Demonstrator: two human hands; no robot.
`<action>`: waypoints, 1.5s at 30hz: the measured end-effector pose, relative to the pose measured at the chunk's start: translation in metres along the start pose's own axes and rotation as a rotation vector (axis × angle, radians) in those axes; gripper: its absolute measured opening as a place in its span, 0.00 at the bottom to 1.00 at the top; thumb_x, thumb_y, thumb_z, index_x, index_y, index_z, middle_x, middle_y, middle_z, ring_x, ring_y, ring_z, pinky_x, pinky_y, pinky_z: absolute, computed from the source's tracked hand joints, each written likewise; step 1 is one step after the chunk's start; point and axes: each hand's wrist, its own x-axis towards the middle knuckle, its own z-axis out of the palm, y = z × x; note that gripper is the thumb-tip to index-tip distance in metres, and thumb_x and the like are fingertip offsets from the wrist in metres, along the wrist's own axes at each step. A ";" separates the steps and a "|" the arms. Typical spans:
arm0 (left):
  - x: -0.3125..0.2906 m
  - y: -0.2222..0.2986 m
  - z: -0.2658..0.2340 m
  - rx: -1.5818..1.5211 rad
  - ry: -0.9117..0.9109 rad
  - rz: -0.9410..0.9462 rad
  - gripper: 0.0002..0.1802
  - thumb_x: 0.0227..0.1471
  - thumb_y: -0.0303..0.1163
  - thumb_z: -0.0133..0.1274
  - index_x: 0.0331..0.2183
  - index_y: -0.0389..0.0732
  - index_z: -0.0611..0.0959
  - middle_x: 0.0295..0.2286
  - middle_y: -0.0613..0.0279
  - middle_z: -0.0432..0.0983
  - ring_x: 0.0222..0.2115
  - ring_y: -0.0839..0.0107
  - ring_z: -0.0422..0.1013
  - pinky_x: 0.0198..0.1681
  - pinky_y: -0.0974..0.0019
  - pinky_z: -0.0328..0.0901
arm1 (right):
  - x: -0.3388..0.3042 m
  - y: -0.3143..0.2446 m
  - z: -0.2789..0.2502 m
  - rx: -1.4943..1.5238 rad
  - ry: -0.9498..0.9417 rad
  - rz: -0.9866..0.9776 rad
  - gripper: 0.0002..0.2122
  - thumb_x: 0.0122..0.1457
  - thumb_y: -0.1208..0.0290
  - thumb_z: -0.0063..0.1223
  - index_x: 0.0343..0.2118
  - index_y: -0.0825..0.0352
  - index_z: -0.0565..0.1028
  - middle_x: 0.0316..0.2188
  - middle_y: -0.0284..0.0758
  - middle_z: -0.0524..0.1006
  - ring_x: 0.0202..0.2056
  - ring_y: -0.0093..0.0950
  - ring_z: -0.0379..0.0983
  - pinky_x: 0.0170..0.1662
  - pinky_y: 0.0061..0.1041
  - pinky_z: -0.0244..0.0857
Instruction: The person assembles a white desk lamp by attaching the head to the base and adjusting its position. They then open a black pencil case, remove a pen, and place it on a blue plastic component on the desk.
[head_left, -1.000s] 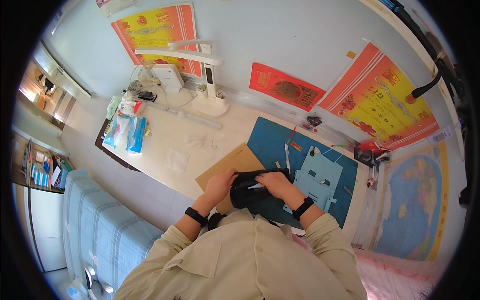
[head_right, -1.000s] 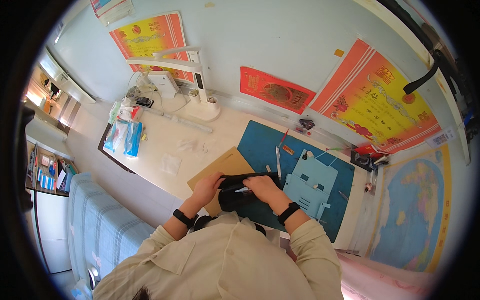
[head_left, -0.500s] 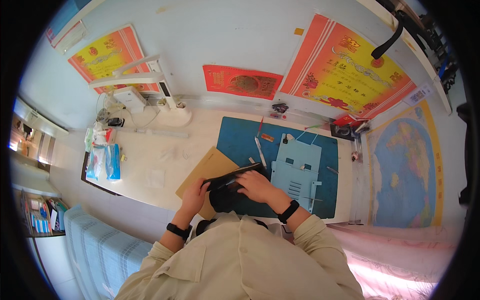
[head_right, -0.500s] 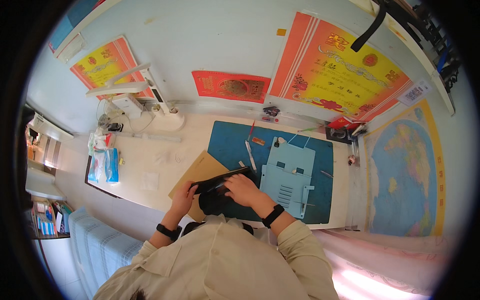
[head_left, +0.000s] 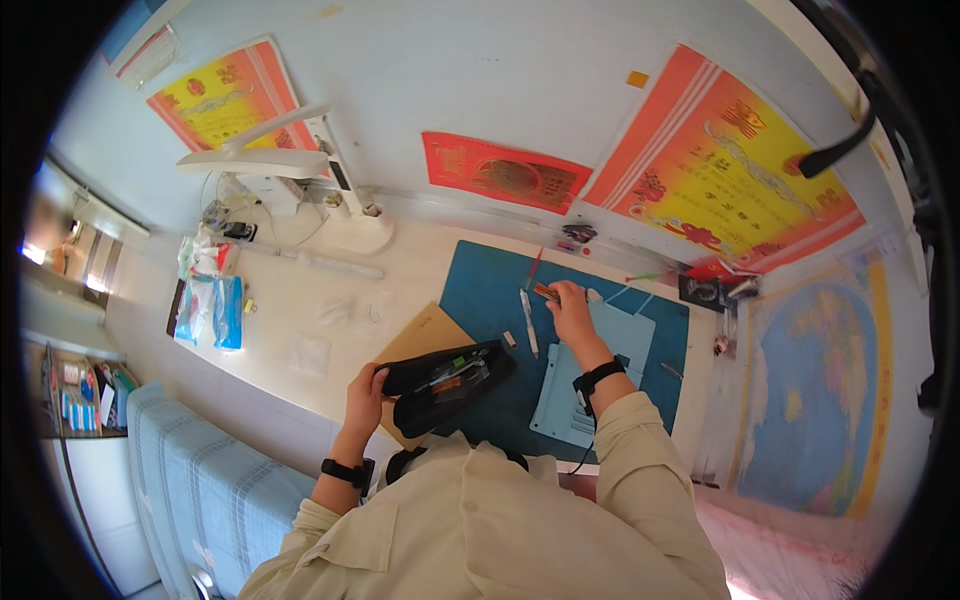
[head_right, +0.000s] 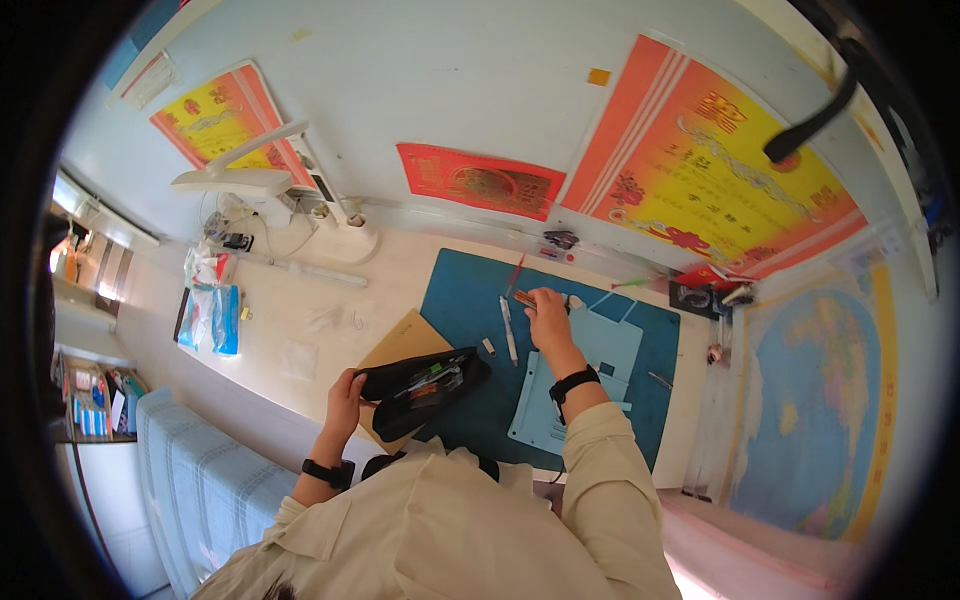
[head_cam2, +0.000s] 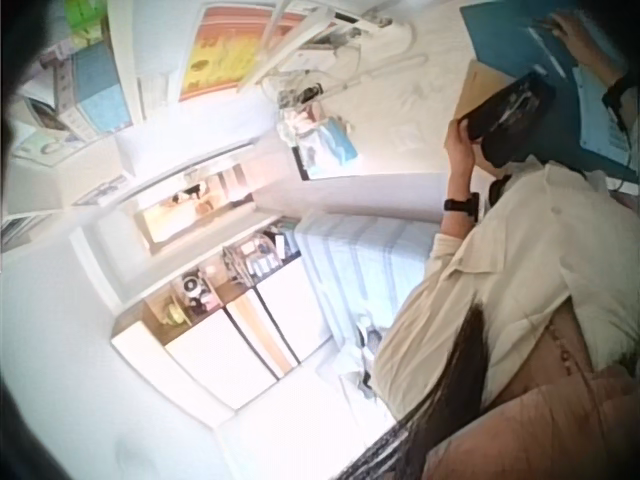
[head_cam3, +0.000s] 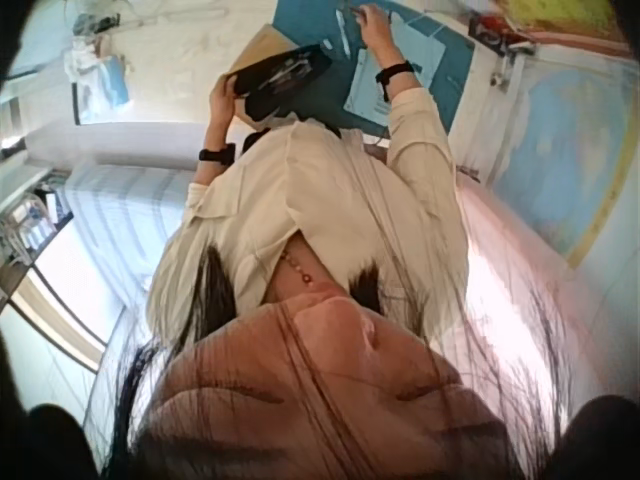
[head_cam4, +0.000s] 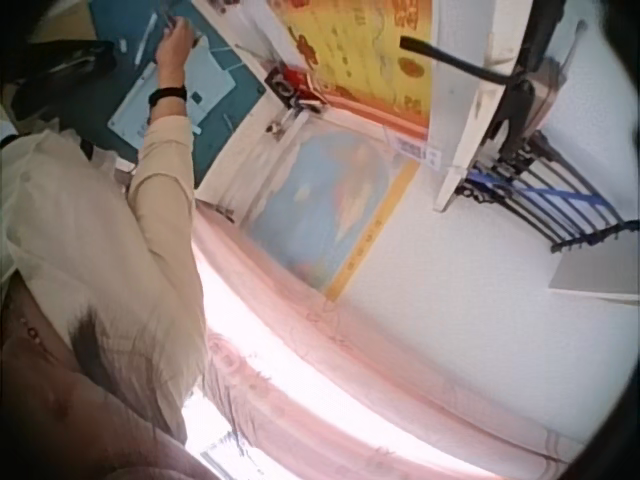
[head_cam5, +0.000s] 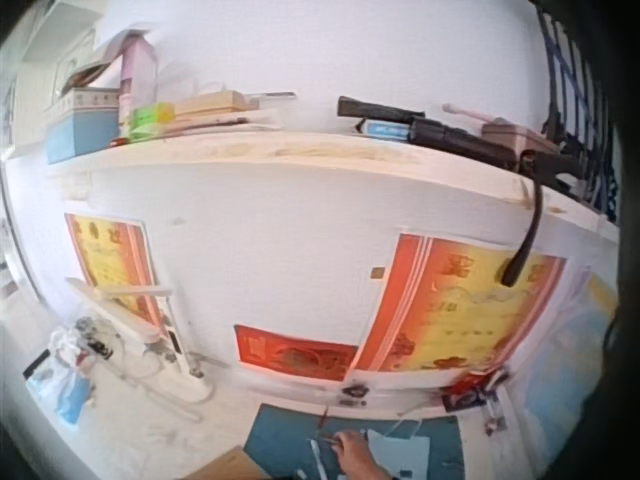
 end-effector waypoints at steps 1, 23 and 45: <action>-0.001 -0.001 -0.002 0.006 0.019 0.000 0.12 0.64 0.32 0.46 0.39 0.32 0.77 0.28 0.57 0.76 0.26 0.71 0.75 0.25 0.68 0.74 | 0.006 0.000 0.006 -0.018 -0.007 0.009 0.13 0.55 0.79 0.58 0.44 0.68 0.73 0.46 0.45 0.72 0.51 0.45 0.66 0.55 0.39 0.63; 0.002 -0.006 -0.009 -0.017 0.000 0.006 0.11 0.64 0.30 0.46 0.39 0.31 0.77 0.29 0.58 0.75 0.27 0.72 0.75 0.27 0.69 0.75 | -0.031 -0.037 0.071 -0.671 -0.151 0.056 0.22 0.61 0.72 0.48 0.57 0.74 0.61 0.42 0.43 0.72 0.42 0.42 0.70 0.40 0.39 0.70; 0.002 -0.009 -0.011 0.061 0.013 0.026 0.13 0.63 0.34 0.49 0.38 0.32 0.78 0.27 0.52 0.77 0.25 0.69 0.75 0.26 0.67 0.72 | -0.072 -0.163 0.039 0.071 -0.352 -0.761 0.13 0.56 0.77 0.46 0.45 0.66 0.76 0.42 0.38 0.74 0.47 0.37 0.70 0.50 0.34 0.64</action>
